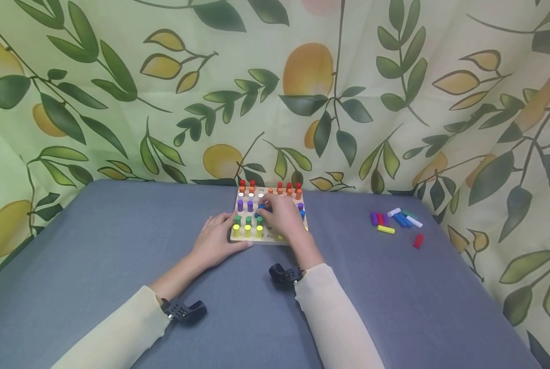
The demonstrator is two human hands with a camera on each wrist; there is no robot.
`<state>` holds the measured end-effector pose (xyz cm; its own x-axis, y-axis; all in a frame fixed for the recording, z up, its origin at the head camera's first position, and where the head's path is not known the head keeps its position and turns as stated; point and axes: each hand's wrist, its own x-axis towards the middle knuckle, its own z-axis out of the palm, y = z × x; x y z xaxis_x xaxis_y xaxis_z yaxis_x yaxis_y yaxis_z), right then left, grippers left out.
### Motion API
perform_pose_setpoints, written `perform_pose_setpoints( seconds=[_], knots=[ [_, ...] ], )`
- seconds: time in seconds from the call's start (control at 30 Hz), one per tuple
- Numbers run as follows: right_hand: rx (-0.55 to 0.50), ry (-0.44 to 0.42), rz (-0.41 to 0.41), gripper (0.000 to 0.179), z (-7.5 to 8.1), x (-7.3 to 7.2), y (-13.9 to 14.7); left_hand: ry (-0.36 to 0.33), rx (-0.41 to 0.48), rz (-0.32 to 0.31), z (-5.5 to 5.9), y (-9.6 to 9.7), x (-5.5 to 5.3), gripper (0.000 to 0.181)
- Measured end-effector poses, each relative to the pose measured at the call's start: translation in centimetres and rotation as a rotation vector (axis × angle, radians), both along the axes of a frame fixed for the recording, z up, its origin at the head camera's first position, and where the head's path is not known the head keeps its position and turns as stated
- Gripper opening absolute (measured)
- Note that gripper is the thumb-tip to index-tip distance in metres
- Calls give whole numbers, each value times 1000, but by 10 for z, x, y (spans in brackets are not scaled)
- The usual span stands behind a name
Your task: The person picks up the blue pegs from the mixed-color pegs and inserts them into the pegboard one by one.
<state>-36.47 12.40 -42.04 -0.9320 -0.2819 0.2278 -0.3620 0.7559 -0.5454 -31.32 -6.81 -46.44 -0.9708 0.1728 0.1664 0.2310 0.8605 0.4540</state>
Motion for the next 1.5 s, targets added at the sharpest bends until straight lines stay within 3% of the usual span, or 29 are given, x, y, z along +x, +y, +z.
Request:
perform_pose_setpoints(
  seconds=[0.3,0.7,0.93,1.5],
  knots=[
    [55,3,-9,19,3,-2,4,4,7,-3,0,0,-1,94],
    [126,7,56,21,6,-2,7,-4,3,-6,0,0,-2,94],
    [104,26,69,17,4,-3,6,-1,1,-8,1,0,-1,94],
    [52,-29,111,25,5,-4,11,5,-1,-7,0,0,-1,94]
  ],
)
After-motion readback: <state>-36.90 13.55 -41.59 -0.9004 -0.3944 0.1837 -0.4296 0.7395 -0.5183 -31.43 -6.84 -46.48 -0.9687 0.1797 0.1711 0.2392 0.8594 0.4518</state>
